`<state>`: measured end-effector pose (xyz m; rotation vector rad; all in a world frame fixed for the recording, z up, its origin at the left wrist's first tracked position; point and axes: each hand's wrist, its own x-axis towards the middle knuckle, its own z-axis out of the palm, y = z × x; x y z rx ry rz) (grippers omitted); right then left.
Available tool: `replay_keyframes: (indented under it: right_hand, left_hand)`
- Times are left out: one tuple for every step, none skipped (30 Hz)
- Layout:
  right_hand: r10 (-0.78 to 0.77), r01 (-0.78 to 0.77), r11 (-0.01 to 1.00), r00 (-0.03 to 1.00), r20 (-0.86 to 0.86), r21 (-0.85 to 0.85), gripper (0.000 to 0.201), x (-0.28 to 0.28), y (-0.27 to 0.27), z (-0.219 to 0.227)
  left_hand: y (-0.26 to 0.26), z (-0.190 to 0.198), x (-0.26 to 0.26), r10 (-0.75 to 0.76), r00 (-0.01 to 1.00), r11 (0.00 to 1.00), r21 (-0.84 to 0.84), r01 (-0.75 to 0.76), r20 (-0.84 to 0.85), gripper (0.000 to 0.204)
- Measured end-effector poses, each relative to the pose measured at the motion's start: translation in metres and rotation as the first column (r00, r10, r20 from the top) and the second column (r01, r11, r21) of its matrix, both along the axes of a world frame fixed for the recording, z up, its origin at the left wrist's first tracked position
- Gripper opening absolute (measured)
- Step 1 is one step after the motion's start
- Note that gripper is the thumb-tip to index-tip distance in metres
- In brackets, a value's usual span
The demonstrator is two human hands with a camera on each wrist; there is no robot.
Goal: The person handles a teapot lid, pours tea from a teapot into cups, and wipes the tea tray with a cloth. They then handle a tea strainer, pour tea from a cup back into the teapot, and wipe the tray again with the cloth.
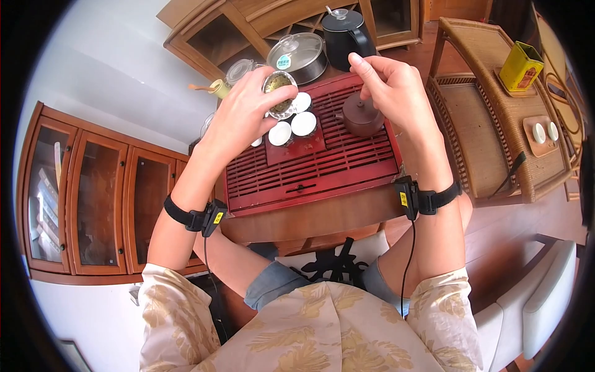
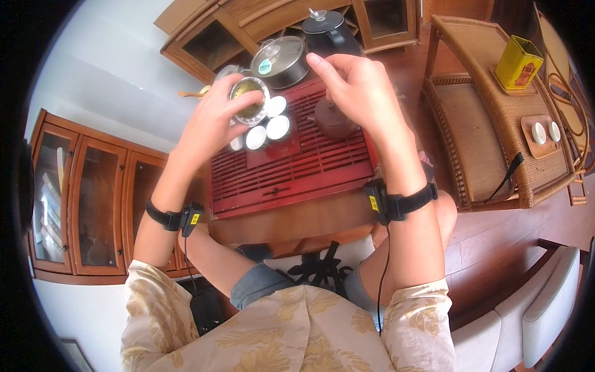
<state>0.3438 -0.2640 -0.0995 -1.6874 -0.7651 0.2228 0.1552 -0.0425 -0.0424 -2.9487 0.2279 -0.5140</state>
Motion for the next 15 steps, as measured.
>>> replay_keyframes:
  right_hand:
    - [0.000, 0.000, 1.000, 1.000, 0.000, 0.002, 0.054, 0.0000, 0.0000, -0.0002]
    - [0.001, -0.001, 1.000, 1.000, 0.003, 0.002, 0.054, 0.0000, -0.0001, -0.0002]
    - [0.003, -0.003, 1.000, 1.000, 0.005, 0.001, 0.054, 0.0001, -0.0002, -0.0001]
    - [0.004, -0.004, 1.000, 1.000, 0.008, 0.000, 0.054, 0.0003, -0.0003, -0.0001]
    - [0.003, -0.003, 1.000, 1.000, 0.007, -0.001, 0.054, 0.0005, -0.0001, -0.0004]
    - [0.001, -0.001, 1.000, 1.000, 0.006, -0.002, 0.054, 0.0008, 0.0001, -0.0009]
    - [0.000, 0.000, 1.000, 1.000, 0.005, -0.003, 0.054, 0.0009, 0.0002, -0.0011]
    - [0.000, 0.000, 1.000, 1.000, 0.002, -0.003, 0.054, 0.0005, 0.0002, -0.0009]
    - [0.001, -0.001, 1.000, 1.000, 0.000, -0.002, 0.054, -0.0001, -0.0001, -0.0003]
    - [0.001, -0.001, 1.000, 1.000, -0.003, -0.002, 0.054, -0.0004, -0.0002, 0.0001]
    - [0.002, -0.002, 1.000, 1.000, -0.001, -0.003, 0.054, -0.0004, -0.0003, 0.0002]
    - [0.002, -0.002, 1.000, 1.000, 0.001, -0.003, 0.054, -0.0003, -0.0002, 0.0003]
    - [0.003, -0.003, 1.000, 1.000, 0.004, -0.004, 0.054, -0.0003, -0.0003, 0.0004]
    - [0.003, -0.003, 1.000, 1.000, 0.005, -0.005, 0.054, -0.0004, -0.0004, 0.0006]
    - [0.003, -0.003, 1.000, 1.000, 0.005, -0.006, 0.054, -0.0004, -0.0006, 0.0008]
  left_hand:
    - [0.0001, 0.0001, 0.0001, -0.002, 1.000, 1.000, 0.000, 0.002, -0.002, 0.061]
    - [0.0003, 0.0000, 0.0000, -0.004, 1.000, 1.000, -0.001, 0.004, -0.003, 0.061]
    - [0.0005, -0.0003, 0.0001, -0.004, 1.000, 1.000, -0.001, 0.004, -0.003, 0.062]
    - [0.0009, -0.0010, 0.0002, -0.003, 1.000, 1.000, -0.002, 0.003, -0.003, 0.062]
    - [0.0012, -0.0013, 0.0002, -0.003, 1.000, 1.000, -0.002, 0.003, -0.003, 0.063]
    - [0.0010, -0.0012, 0.0001, -0.003, 1.000, 1.000, -0.003, 0.003, -0.003, 0.063]
    - [0.0005, -0.0010, 0.0000, -0.003, 1.000, 1.000, -0.005, 0.003, -0.002, 0.063]
    - [0.0000, -0.0007, -0.0001, -0.003, 1.000, 1.000, -0.006, 0.003, -0.001, 0.063]
    - [-0.0006, -0.0005, -0.0003, -0.003, 1.000, 1.000, -0.005, 0.003, 0.000, 0.063]
    - [-0.0011, -0.0002, -0.0005, -0.002, 1.000, 1.000, -0.005, 0.002, 0.000, 0.063]
    - [-0.0013, -0.0001, -0.0006, -0.002, 1.000, 1.000, -0.005, 0.002, 0.000, 0.064]
    - [-0.0008, -0.0003, -0.0005, -0.003, 1.000, 1.000, -0.005, 0.003, 0.000, 0.064]
    - [-0.0001, -0.0007, -0.0003, -0.004, 1.000, 1.000, -0.004, 0.004, 0.000, 0.064]
    - [0.0005, -0.0009, -0.0002, -0.005, 1.000, 1.000, -0.004, 0.005, 0.000, 0.064]
    - [0.0008, -0.0011, -0.0002, -0.004, 1.000, 1.000, -0.002, 0.004, -0.001, 0.064]
